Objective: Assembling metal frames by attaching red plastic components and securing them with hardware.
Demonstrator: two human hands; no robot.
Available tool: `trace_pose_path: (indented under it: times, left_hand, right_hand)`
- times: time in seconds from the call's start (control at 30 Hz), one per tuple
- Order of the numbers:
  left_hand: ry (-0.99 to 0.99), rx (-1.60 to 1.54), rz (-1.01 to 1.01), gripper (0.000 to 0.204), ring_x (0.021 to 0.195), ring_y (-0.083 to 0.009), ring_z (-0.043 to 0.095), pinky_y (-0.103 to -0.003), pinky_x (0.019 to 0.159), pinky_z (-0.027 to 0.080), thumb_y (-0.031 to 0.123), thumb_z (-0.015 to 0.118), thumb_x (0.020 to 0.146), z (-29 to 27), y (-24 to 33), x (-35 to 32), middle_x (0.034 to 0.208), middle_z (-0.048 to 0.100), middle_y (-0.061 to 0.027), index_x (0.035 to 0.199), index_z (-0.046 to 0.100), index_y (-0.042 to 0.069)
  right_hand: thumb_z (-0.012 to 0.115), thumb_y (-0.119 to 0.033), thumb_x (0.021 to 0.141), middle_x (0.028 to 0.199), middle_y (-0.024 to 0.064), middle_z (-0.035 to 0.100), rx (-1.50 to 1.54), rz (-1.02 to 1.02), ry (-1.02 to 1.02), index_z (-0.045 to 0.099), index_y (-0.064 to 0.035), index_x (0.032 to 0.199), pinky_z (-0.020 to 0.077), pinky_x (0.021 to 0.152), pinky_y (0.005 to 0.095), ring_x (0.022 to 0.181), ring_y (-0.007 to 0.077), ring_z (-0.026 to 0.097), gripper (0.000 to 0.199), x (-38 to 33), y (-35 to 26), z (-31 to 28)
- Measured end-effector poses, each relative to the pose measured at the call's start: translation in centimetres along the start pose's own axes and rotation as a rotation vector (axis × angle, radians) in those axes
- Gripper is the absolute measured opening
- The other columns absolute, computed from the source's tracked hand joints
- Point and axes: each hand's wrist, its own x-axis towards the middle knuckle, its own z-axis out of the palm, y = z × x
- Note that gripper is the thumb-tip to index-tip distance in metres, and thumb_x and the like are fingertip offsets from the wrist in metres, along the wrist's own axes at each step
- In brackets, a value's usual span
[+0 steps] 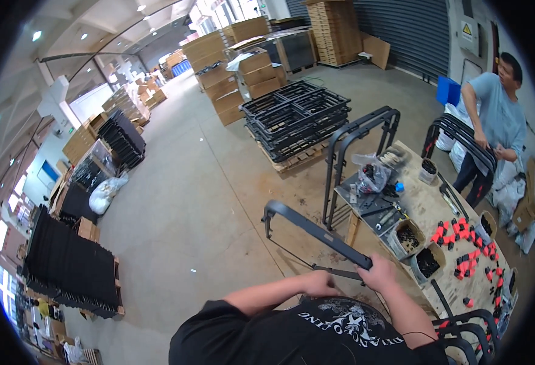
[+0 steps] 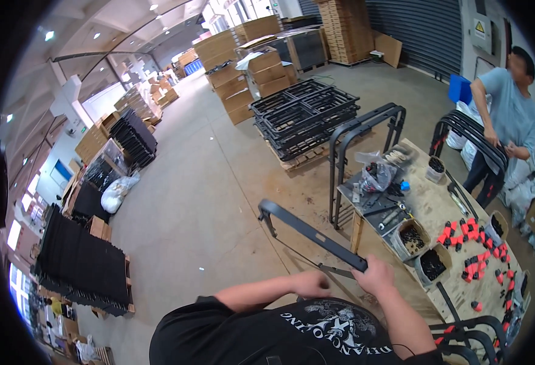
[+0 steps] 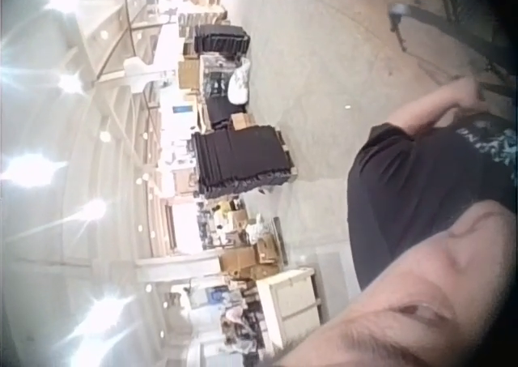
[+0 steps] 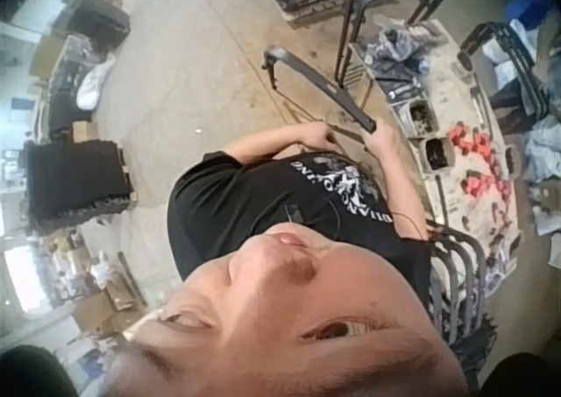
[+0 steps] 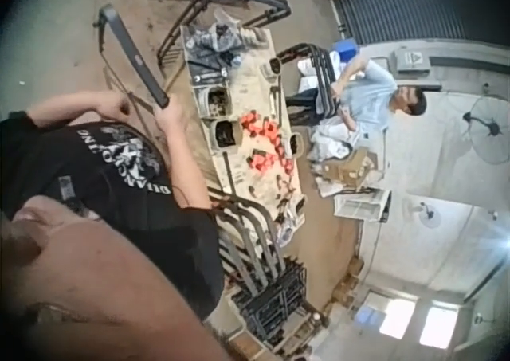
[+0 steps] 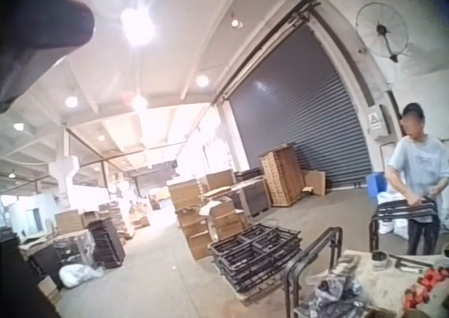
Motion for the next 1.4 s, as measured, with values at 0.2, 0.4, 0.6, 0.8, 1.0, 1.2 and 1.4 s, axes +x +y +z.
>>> trace_pose_path:
  times: [0.2,0.4,0.6,0.8,1.0,1.2,1.4]
  left_hand:
    - [1.449,0.523,0.244,0.031,0.096,-0.0359,0.063,-0.043,0.083,0.05,0.025,0.077,0.078,-8.5,-2.6,-13.4,0.097,0.067,-0.0171,0.099,0.067,0.004]
    - [1.256,0.232,-0.034,0.022,0.078,-0.0343,0.063,-0.042,0.073,0.05,0.025,0.073,0.083,-11.8,-9.5,-14.9,0.082,0.066,-0.0147,0.088,0.068,0.004]
    - [1.248,0.158,0.098,0.016,0.069,-0.0256,0.062,-0.036,0.065,0.049,0.018,0.069,0.086,-11.3,-11.6,-16.3,0.075,0.065,-0.0117,0.082,0.067,0.003]
    - [1.294,-0.26,0.163,0.025,0.056,-0.0146,0.051,-0.032,0.053,0.042,0.017,0.071,0.087,-8.2,-10.5,-11.8,0.059,0.054,-0.008,0.07,0.06,0.002]
    - [1.105,-0.269,0.349,0.025,0.058,-0.0128,0.044,-0.032,0.052,0.037,0.012,0.065,0.087,-6.9,-4.0,-4.6,0.06,0.045,-0.0047,0.067,0.053,0.003]
    - [0.912,-0.512,0.517,0.028,0.068,-0.0104,0.046,-0.03,0.061,0.036,0.016,0.054,0.098,-5.5,0.1,4.8,0.07,0.052,-0.0008,0.074,0.057,0.002]
    - [0.788,-0.428,0.576,0.032,0.069,-0.0112,0.047,-0.03,0.064,0.038,0.019,0.051,0.1,-6.3,4.1,15.2,0.073,0.056,-0.0026,0.076,0.06,0.0]
  right_hand:
    - [0.076,-0.053,0.078,0.095,0.0177,0.072,-0.106,-0.134,-0.098,0.066,-0.0086,0.096,0.0529,0.083,0.0488,0.093,0.0386,0.069,0.049,0.1,-3.2,-0.2]
    - [0.084,-0.044,0.071,0.094,0.016,0.07,0.023,-0.33,0.036,0.065,-0.008,0.09,0.0527,0.08,0.0481,0.09,0.0387,0.067,0.045,1.9,-5.7,1.0]
    - [0.086,-0.019,0.063,0.073,0.0167,0.06,0.339,-0.181,0.126,0.058,-0.0039,0.073,0.0475,0.064,0.0419,0.069,0.0328,0.06,0.034,5.1,2.0,3.7]
    - [0.085,-0.016,0.062,0.066,0.0153,0.053,0.28,-0.239,0.367,0.051,-0.0043,0.069,0.0446,0.059,0.0398,0.061,0.0321,0.051,0.036,1.7,9.0,4.1]
    - [0.077,-0.015,0.062,0.069,0.0159,0.056,0.26,0.076,0.516,0.056,-0.0067,0.073,0.0442,0.059,0.0395,0.063,0.0346,0.054,0.026,-10.7,14.8,-1.3]
    - [0.078,-0.011,0.061,0.07,0.015,0.054,0.292,0.257,0.594,0.054,-0.0041,0.075,0.0455,0.061,0.0384,0.064,0.0311,0.053,0.028,-18.6,16.5,-7.0]
    - [0.079,-0.012,0.066,0.071,0.0148,0.057,0.27,0.362,0.7,0.058,-0.0023,0.078,0.0472,0.062,0.0368,0.065,0.0291,0.056,0.026,-19.8,18.9,-8.4]
